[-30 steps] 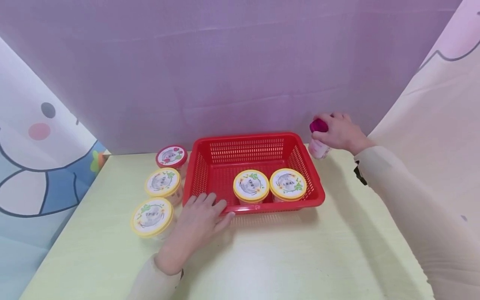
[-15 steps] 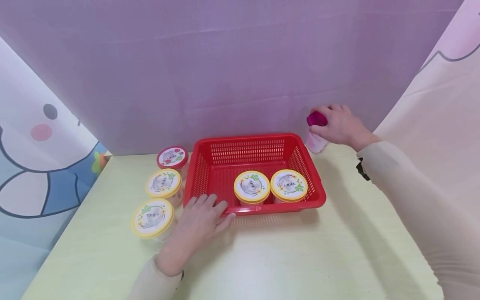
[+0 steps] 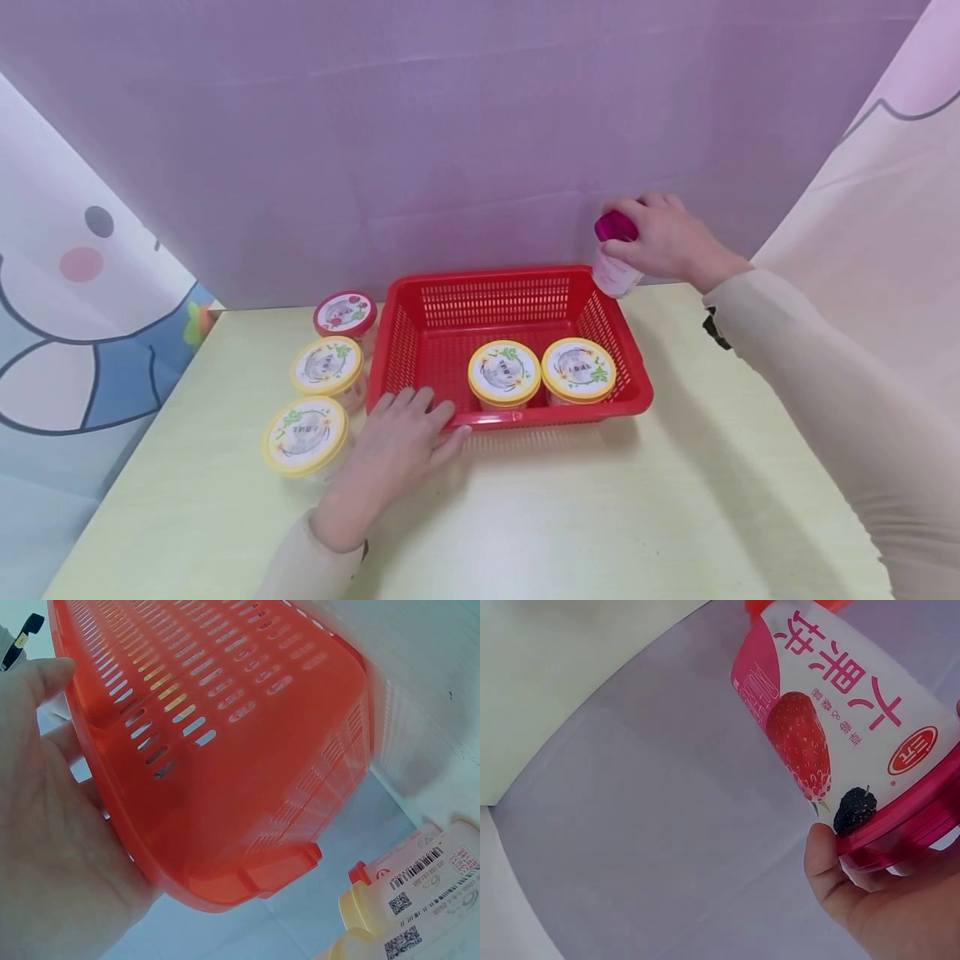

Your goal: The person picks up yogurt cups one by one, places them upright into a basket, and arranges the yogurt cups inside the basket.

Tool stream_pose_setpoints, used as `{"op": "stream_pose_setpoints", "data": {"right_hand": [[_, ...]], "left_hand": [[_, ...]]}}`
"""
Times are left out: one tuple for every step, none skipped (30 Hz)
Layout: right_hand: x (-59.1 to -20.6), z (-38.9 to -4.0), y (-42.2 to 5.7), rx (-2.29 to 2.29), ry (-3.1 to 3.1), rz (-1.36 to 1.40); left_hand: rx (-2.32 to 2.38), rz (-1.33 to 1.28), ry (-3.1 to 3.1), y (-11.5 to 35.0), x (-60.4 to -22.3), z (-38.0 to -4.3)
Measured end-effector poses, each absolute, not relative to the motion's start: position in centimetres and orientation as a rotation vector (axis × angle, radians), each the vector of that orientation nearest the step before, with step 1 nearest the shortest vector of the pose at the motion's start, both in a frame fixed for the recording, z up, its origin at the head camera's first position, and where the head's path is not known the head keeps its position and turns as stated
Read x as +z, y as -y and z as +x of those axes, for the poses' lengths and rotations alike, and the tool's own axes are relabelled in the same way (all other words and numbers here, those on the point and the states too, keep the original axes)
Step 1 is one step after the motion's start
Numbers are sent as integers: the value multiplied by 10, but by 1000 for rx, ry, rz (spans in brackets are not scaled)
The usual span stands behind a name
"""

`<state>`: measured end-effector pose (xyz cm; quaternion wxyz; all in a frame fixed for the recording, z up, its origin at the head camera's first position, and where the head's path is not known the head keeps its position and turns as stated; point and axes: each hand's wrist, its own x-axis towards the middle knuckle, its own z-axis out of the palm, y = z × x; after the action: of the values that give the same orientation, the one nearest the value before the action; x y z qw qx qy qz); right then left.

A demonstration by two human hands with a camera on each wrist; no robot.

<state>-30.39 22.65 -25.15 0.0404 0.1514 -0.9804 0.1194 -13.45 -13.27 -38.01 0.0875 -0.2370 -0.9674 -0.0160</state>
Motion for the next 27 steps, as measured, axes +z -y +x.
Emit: {"op": "stream_pose_setpoints", "data": {"right_hand": [[-251,-304,-224,368,3004,470],[-252,-303,-222,368,3003,478],[-252,-303,-220,364,3002,487],[-253,-303,-219,357,3001,496],[-253,-303,-217,353,3003,503],[-254,-304,-216,351,3004,509],[-255,-304,-214,349,3006,514],[-256,-304,-213,347,3006,520],[-256,-304,-212,352,3006,523],[-257,-304,-211,360,3004,527],[-258,-304,-209,369,3002,533],[-259,-304,-209,377,3000,537],[-260,-304,-207,383,2998,543],[-261,-304,-206,388,2997,549],[-261,-304,-205,394,2996,554],[-262,-305,-204,394,2995,560],[-263,-305,-203,395,2995,565],[-264,-306,-201,397,2995,570],[-265,-306,-199,398,2995,576],[-265,-306,-198,398,2996,580],[-266,-307,-196,399,2997,584],[-267,-307,-195,399,2999,588],[-268,-307,-194,398,3000,593],[-269,-307,-193,396,3003,598],[-270,-307,-193,395,3006,603],[-271,-307,-192,393,3008,606],[-272,-307,-192,394,3010,612]], "left_hand": [[-44,-707,2878,133,-380,-135],[-42,-707,2876,133,-380,-135],[-42,-708,2874,133,-380,-135],[-41,-708,2873,133,-381,-135],[-43,-708,2873,133,-381,-135],[-43,-708,2872,133,-381,-135],[-45,-708,2873,133,-381,-135],[-47,-708,2873,133,-382,-135],[-48,-710,2873,133,-382,-135],[-47,-710,2873,133,-382,-135],[-48,-711,2871,133,-382,-135],[-48,-712,2869,133,-382,-135],[-47,-713,2866,133,-382,-135],[-45,-715,2861,133,-382,-135],[-43,-718,2855,133,-382,-135],[-43,-719,2851,133,-382,-135],[-42,-720,2846,133,-382,-135],[-42,-720,2842,134,-382,-135],[-42,-719,2839,134,-382,-135],[-42,-719,2838,134,-382,-135],[-42,-717,2837,134,-382,-135],[-42,-717,2838,134,-382,-135],[-40,-716,2838,133,-382,-135],[-39,-716,2840,133,-382,-135],[-37,-716,2843,133,-382,-135],[-35,-716,2846,133,-382,-135],[-34,-717,2847,132,-382,-135]]}}
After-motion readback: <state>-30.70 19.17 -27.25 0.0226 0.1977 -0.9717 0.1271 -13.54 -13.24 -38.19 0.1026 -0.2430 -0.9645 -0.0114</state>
